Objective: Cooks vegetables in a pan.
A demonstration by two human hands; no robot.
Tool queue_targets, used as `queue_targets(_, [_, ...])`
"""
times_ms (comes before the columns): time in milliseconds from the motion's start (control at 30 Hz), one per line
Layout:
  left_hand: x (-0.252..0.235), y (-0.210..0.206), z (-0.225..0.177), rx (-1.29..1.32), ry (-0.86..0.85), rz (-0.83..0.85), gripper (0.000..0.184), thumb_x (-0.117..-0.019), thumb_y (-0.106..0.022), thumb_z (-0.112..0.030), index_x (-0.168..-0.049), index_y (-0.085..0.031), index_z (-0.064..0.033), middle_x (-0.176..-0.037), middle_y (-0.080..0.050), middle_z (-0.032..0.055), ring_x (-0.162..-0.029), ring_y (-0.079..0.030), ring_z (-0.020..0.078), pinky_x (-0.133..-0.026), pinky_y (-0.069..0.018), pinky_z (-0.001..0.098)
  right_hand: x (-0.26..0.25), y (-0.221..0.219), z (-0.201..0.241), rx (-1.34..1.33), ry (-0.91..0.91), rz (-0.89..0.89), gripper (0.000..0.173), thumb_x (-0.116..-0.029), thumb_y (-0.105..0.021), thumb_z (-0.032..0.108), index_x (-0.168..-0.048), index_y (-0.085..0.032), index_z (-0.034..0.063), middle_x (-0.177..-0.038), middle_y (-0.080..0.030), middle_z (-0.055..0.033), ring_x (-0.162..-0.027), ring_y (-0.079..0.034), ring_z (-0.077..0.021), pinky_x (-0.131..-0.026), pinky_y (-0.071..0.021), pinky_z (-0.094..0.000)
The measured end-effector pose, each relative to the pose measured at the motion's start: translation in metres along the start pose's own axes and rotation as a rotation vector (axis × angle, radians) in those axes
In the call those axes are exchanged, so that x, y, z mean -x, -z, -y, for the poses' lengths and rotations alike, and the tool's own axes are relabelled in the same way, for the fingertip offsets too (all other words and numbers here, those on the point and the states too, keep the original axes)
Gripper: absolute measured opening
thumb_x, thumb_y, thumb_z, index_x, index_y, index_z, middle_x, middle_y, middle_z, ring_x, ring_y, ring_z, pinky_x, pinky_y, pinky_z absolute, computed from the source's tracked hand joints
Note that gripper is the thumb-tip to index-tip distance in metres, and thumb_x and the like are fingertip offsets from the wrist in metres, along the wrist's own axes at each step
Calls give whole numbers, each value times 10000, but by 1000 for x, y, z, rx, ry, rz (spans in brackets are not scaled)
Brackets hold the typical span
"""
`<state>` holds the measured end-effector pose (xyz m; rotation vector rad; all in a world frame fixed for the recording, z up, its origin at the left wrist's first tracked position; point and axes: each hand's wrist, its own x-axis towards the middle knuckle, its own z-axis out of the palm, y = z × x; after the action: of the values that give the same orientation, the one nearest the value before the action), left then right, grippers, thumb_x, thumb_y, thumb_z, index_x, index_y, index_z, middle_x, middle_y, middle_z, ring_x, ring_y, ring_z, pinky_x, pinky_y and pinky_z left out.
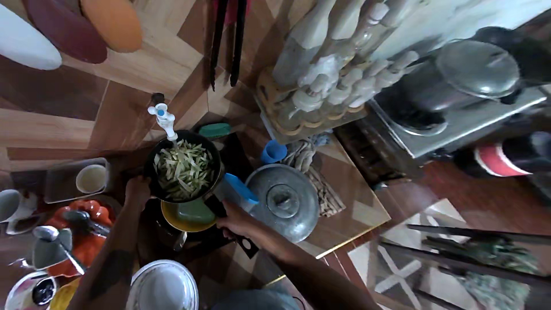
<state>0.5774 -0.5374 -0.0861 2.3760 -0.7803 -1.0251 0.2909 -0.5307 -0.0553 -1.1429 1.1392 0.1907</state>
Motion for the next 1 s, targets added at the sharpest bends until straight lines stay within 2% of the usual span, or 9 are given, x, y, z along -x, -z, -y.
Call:
queue_targets(33, [7,-3,-3,-144,-103,-60,398,-1107,-466,-209,-1426,-502,27,-1367,-551,304,-1190,-616,401,-980,-514,557,-2,-4,-7,-85,21,-12,522,-1013,-597,105,-1460,-336,38,-919,-595,-97,-591,-585,-131,-578,-535,-291])
queue_targets(133, [21,-19,-11,-410,-558,-121,922,-914,-771,-361,-1632,-260,-90,-1659,-114,344,-1520,-79,581,-1156,-97,789,-5,-10,-14,-100,43,-60,480,-1035,-590,163,-1442,-364,43,-884,-585,-84,-586,-577,-130,-575,-538,-294])
queue_targets(267, [-2,-62,-35,-588,-602,150,1137,-735,-889,-534,-1641,-222,-371,-1719,56,198,-1548,98,510,-1132,-50,816,-9,-19,-17,-34,42,-75,497,-1046,-582,197,-1456,-353,36,-919,-597,-110,-629,-609,-163,-608,-553,-326])
queue_targets(433, [-37,-79,-63,-495,-644,10,542,-836,-845,-256,-1344,-666,-187,-1546,-441,225,-1406,-393,506,-1076,-356,723,-15,-23,-26,-25,111,-105,513,-1034,-586,192,-1480,-385,36,-954,-626,-145,-653,-633,-202,-642,-573,-367])
queue_targets(533, [-25,-47,-87,-366,-645,129,383,-917,-776,-170,-1277,-680,-86,-1328,-625,258,-1242,-585,470,-1009,-458,680,-9,-22,-32,-35,140,-112,494,-1028,-594,179,-1465,-416,33,-922,-628,-136,-620,-622,-183,-614,-565,-349])
queue_targets(633, [-20,-15,-83,-327,-722,227,596,-779,-912,-191,-1326,-680,-145,-1449,-543,228,-1352,-492,444,-1075,-412,667,0,-19,-34,-4,180,-112,491,-1024,-590,167,-1467,-430,28,-970,-647,-162,-657,-643,-205,-643,-575,-373])
queue_targets(767, [-26,-39,-58,-474,-540,145,1171,-664,-971,-411,-1621,-312,-265,-1676,-157,258,-1496,-212,543,-1082,-302,783,11,-18,-24,99,196,-103,500,-1027,-582,172,-1480,-429,26,-1031,-663,-202,-736,-685,-261,-713,-592,-423])
queue_targets(900, [-7,-56,-65,-368,-563,22,691,-759,-902,-155,-1377,-601,-81,-1449,-486,298,-1313,-488,508,-1028,-439,682,10,-19,-25,96,202,-111,488,-1022,-590,165,-1463,-444,17,-1033,-660,-194,-714,-680,-248,-691,-594,-405])
queue_targets(1000, [8,-25,-76,-206,-552,153,600,-794,-889,-120,-1336,-639,-63,-1411,-553,237,-1329,-515,410,-1080,-428,618,14,-13,-29,82,209,-125,493,-1015,-597,150,-1471,-454,30,-1090,-659,-201,-745,-681,-256,-712,-592,-419])
